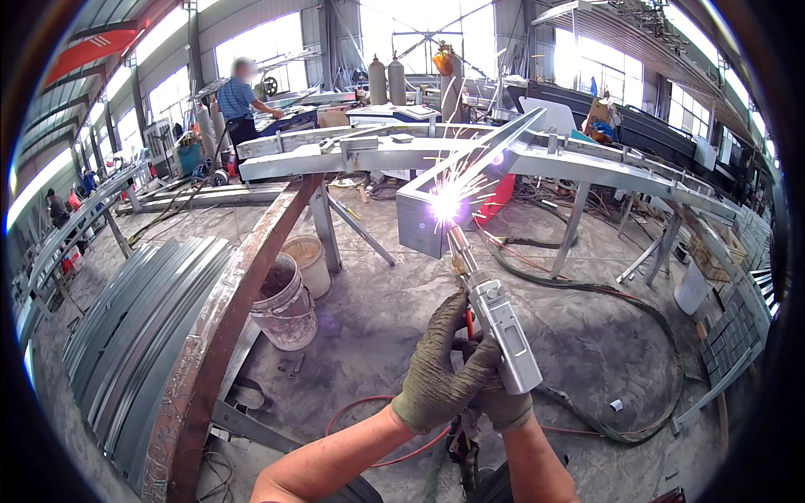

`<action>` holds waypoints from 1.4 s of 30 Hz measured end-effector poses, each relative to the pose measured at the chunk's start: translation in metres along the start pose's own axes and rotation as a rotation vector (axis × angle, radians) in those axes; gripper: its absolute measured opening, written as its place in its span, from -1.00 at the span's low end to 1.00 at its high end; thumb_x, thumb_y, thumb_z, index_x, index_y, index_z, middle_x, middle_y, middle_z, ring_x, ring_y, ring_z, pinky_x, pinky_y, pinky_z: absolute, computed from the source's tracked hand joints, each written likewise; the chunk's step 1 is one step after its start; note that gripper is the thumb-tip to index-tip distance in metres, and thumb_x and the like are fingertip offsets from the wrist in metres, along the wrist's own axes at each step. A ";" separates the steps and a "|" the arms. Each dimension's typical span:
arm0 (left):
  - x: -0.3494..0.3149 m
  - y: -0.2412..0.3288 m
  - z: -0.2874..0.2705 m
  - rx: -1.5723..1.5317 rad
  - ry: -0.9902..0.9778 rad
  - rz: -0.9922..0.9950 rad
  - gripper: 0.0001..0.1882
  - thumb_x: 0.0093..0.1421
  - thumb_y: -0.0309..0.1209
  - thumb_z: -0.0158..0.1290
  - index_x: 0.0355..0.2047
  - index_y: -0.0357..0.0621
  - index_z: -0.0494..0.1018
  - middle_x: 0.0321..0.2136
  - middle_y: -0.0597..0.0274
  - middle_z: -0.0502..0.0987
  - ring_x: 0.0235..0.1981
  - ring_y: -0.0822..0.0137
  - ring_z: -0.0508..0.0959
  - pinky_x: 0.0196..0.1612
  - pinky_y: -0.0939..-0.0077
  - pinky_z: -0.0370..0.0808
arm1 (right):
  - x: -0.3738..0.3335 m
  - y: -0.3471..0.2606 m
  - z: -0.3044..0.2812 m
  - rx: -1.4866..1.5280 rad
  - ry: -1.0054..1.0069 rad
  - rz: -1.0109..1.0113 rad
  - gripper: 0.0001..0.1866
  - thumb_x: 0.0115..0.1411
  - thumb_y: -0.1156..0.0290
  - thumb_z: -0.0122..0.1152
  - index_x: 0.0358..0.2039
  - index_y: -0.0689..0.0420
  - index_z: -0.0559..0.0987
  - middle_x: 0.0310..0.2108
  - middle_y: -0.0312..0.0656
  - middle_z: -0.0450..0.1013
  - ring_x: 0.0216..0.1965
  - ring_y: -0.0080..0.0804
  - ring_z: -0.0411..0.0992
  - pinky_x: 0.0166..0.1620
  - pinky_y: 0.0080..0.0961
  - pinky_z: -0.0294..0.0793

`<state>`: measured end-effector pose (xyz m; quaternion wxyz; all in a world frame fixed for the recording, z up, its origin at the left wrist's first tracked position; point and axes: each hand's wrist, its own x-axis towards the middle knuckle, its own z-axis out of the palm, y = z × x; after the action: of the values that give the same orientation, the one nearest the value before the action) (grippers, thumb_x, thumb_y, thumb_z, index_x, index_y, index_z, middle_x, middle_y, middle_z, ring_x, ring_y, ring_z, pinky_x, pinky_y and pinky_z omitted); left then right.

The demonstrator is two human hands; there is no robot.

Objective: The person welds seams on rectangular aluminum frames using a handheld welding torch. They reposition the frames on a workbench and continue welding different joints, then move to a floor-level frame to weld its corners.

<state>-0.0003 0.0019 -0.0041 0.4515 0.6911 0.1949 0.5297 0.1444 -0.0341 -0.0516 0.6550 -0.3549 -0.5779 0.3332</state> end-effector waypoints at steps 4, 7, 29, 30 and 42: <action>0.000 0.003 -0.001 0.002 -0.003 -0.012 -0.19 0.56 -0.27 0.29 0.65 -0.23 0.18 0.50 0.00 0.42 0.43 0.13 0.53 0.35 0.13 0.55 | 0.001 -0.001 0.000 0.052 -0.020 0.036 -0.56 0.48 0.45 0.48 0.26 0.14 0.49 0.03 -0.25 0.59 0.11 -0.41 0.61 0.06 -0.42 0.65; 0.001 0.001 0.000 0.015 0.011 0.014 -0.13 0.51 -0.25 0.35 0.64 -0.32 0.18 0.45 -0.08 0.43 0.35 0.16 0.56 0.21 0.25 0.63 | 0.003 0.004 0.006 0.030 0.041 -0.069 -0.65 0.54 0.48 0.36 0.26 0.25 0.57 -0.01 -0.18 0.68 -0.04 -0.47 0.63 -0.06 -0.43 0.67; -0.001 -0.006 0.001 0.032 0.039 0.020 -0.09 0.47 -0.23 0.39 0.61 -0.40 0.20 0.41 -0.18 0.46 0.29 0.13 0.59 0.18 0.29 0.65 | 0.000 -0.002 0.002 0.021 -0.029 -0.034 -0.63 0.63 0.47 0.22 0.35 0.26 0.51 0.05 -0.14 0.66 -0.06 -0.52 0.57 -0.08 -0.47 0.65; -0.001 -0.009 0.000 0.034 0.039 0.033 -0.08 0.46 -0.23 0.40 0.61 -0.40 0.19 0.41 -0.19 0.46 0.31 0.12 0.59 0.20 0.28 0.65 | -0.002 -0.006 0.003 -0.036 -0.017 -0.017 -0.66 0.62 0.49 0.22 0.32 0.26 0.53 0.03 -0.15 0.66 -0.09 -0.53 0.55 -0.10 -0.46 0.64; -0.003 -0.016 0.001 0.005 0.038 0.055 -0.09 0.46 -0.25 0.39 0.61 -0.41 0.19 0.41 -0.17 0.45 0.30 0.13 0.59 0.15 0.31 0.67 | -0.002 0.009 0.000 -0.165 0.018 -0.148 -0.73 0.54 0.56 0.33 0.20 0.24 0.63 -0.05 -0.19 0.69 -0.15 -0.52 0.59 -0.16 -0.46 0.64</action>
<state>0.0028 0.0080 -0.0192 0.4312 0.6872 0.1856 0.5544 0.1445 -0.0312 -0.0599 0.6514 -0.3670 -0.6222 0.2320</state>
